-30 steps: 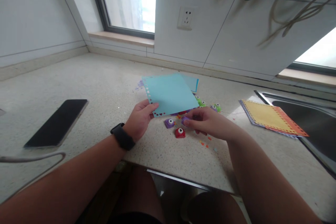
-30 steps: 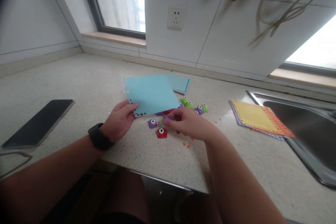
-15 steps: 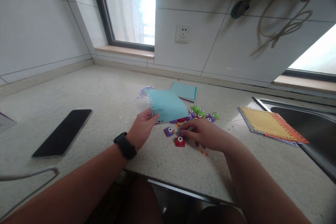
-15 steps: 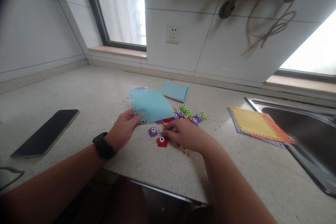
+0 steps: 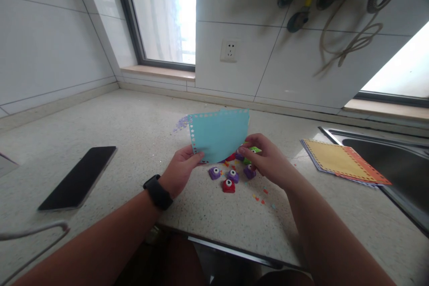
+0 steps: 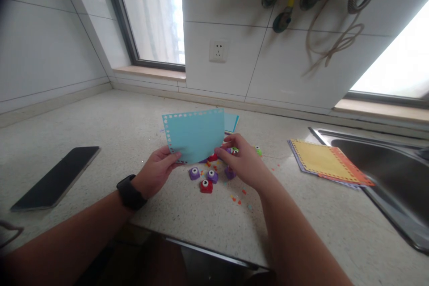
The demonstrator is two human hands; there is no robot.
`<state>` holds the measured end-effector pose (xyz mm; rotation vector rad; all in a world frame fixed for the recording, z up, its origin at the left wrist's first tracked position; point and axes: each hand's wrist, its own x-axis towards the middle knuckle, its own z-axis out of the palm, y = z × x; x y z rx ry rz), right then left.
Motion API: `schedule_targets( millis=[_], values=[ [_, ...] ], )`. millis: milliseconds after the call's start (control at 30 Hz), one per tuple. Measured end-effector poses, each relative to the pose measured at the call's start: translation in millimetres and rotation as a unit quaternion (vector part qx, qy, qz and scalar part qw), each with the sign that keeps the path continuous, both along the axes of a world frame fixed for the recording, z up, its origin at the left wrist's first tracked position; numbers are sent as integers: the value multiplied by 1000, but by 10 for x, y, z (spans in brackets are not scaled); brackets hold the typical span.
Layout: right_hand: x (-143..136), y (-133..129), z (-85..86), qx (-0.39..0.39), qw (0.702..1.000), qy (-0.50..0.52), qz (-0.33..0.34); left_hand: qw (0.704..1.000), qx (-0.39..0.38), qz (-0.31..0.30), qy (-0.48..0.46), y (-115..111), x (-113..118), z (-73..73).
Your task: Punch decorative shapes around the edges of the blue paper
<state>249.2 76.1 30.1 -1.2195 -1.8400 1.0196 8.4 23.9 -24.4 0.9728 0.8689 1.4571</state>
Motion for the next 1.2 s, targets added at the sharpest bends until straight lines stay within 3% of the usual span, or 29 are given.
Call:
schedule_targets(
  millis=[167,300,533,933,1200],
  values=[
    [-31,67,-97,60,998,-9,-3,1000,-10,-4,2,-8,3,10],
    [0,92,-88,92,994,-53,-16,1000,-9,-7,6,-2,5,11],
    [20,102,-65,119,993,-23,2,1000,1,3,29,15,6,-25],
    [51,111,-85,102,995,-13,11,999,7,-4,36,-6,31,32],
    [37,136,-139,101,994,34,8,999,-7,-3,32,30,5,-48]
  ],
)
